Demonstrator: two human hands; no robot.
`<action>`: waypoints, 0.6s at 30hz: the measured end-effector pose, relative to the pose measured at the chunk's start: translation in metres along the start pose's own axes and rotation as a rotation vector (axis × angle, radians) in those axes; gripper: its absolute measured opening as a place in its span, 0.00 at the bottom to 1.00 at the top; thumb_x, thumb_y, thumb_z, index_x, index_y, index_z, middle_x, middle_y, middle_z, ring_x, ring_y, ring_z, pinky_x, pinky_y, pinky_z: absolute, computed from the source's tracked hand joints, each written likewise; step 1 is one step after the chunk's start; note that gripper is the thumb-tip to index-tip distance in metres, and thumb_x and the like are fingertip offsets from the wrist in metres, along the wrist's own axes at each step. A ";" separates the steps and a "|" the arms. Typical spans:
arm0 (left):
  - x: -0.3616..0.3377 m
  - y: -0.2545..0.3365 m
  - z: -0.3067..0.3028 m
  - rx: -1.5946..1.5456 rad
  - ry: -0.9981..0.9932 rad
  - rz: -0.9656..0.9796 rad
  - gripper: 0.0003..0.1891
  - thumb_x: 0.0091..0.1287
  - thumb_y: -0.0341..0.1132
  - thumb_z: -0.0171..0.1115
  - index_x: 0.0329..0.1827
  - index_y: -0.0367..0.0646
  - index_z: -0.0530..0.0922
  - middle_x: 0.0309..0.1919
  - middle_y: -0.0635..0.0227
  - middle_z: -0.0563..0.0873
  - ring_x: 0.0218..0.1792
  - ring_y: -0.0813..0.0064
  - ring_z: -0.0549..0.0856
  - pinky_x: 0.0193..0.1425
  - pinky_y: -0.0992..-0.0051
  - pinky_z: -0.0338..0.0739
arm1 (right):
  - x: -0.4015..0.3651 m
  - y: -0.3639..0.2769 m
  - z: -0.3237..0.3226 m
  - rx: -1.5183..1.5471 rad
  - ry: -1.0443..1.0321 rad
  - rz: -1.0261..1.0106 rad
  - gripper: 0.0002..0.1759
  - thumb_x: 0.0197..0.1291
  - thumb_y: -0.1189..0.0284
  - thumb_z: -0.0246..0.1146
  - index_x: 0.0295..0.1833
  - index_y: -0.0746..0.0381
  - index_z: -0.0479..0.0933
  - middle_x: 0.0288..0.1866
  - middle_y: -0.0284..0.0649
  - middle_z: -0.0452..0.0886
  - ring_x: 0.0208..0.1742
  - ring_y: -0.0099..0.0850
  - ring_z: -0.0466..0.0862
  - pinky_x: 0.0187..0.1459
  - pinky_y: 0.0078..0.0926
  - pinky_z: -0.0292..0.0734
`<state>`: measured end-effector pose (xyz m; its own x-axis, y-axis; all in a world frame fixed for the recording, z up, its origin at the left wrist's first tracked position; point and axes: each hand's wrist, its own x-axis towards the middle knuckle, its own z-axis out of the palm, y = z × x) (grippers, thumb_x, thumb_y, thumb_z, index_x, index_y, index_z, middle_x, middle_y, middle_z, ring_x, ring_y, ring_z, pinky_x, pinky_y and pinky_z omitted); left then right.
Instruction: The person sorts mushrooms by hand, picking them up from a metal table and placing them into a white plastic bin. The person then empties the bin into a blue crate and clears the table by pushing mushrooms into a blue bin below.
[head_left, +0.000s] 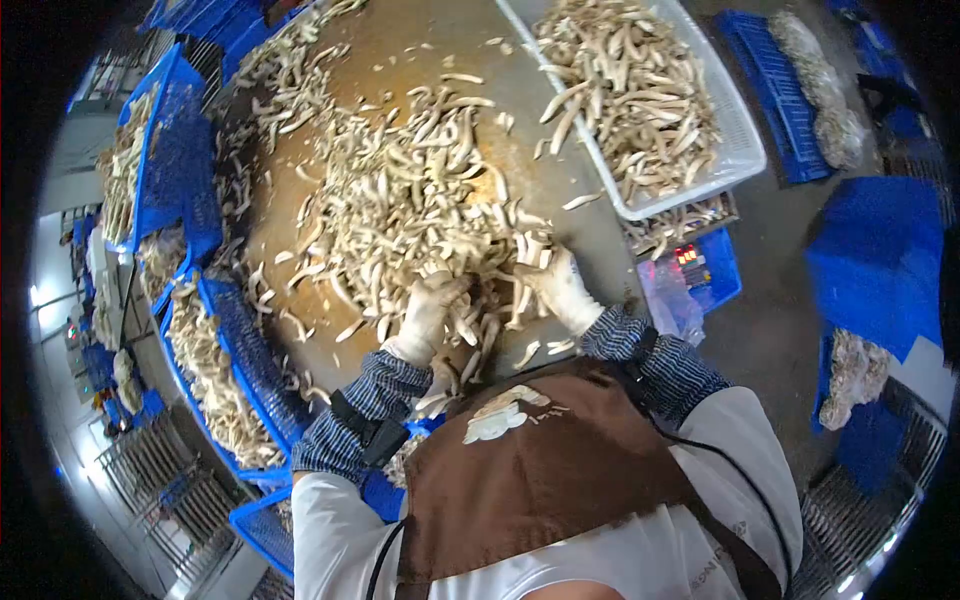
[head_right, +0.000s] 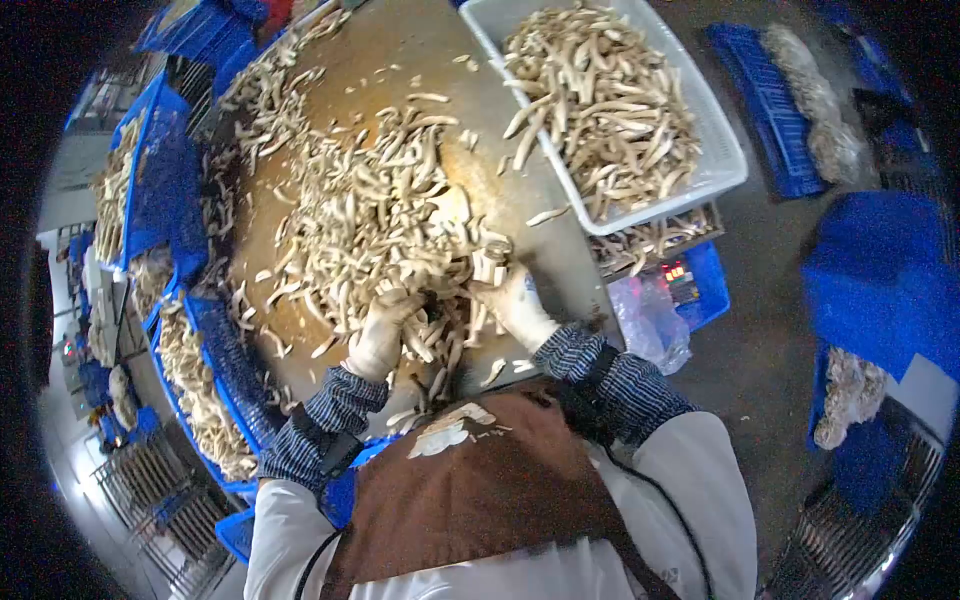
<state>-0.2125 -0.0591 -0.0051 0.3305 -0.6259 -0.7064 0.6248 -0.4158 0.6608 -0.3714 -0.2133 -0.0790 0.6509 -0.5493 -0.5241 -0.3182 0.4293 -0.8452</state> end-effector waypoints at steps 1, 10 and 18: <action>0.009 -0.006 0.001 -0.026 -0.034 -0.004 0.10 0.71 0.25 0.58 0.50 0.29 0.83 0.32 0.65 0.86 0.23 0.77 0.82 0.23 0.80 0.80 | -0.006 -0.010 -0.004 0.090 -0.037 0.133 0.22 0.60 0.75 0.73 0.57 0.68 0.76 0.46 0.42 0.85 0.45 0.28 0.85 0.47 0.26 0.85; 0.133 0.082 0.187 0.225 -0.695 0.279 0.17 0.76 0.32 0.59 0.64 0.38 0.75 0.53 0.62 0.85 0.47 0.74 0.87 0.50 0.78 0.87 | 0.045 -0.067 -0.119 0.595 0.268 -0.068 0.22 0.75 0.54 0.54 0.55 0.63 0.74 0.37 0.45 0.84 0.22 0.38 0.82 0.18 0.34 0.77; 0.143 0.027 0.151 1.069 -0.317 0.885 0.38 0.66 0.39 0.69 0.76 0.35 0.63 0.70 0.40 0.71 0.69 0.45 0.74 0.74 0.59 0.70 | 0.132 -0.040 -0.205 0.103 0.689 -0.347 0.21 0.68 0.71 0.63 0.65 0.62 0.73 0.58 0.41 0.79 0.54 0.33 0.81 0.52 0.31 0.81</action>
<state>-0.2551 -0.2598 -0.0496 0.0647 -0.9976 0.0252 -0.5741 -0.0166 0.8186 -0.4141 -0.4494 -0.1359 0.1158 -0.9715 -0.2068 -0.0868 0.1975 -0.9764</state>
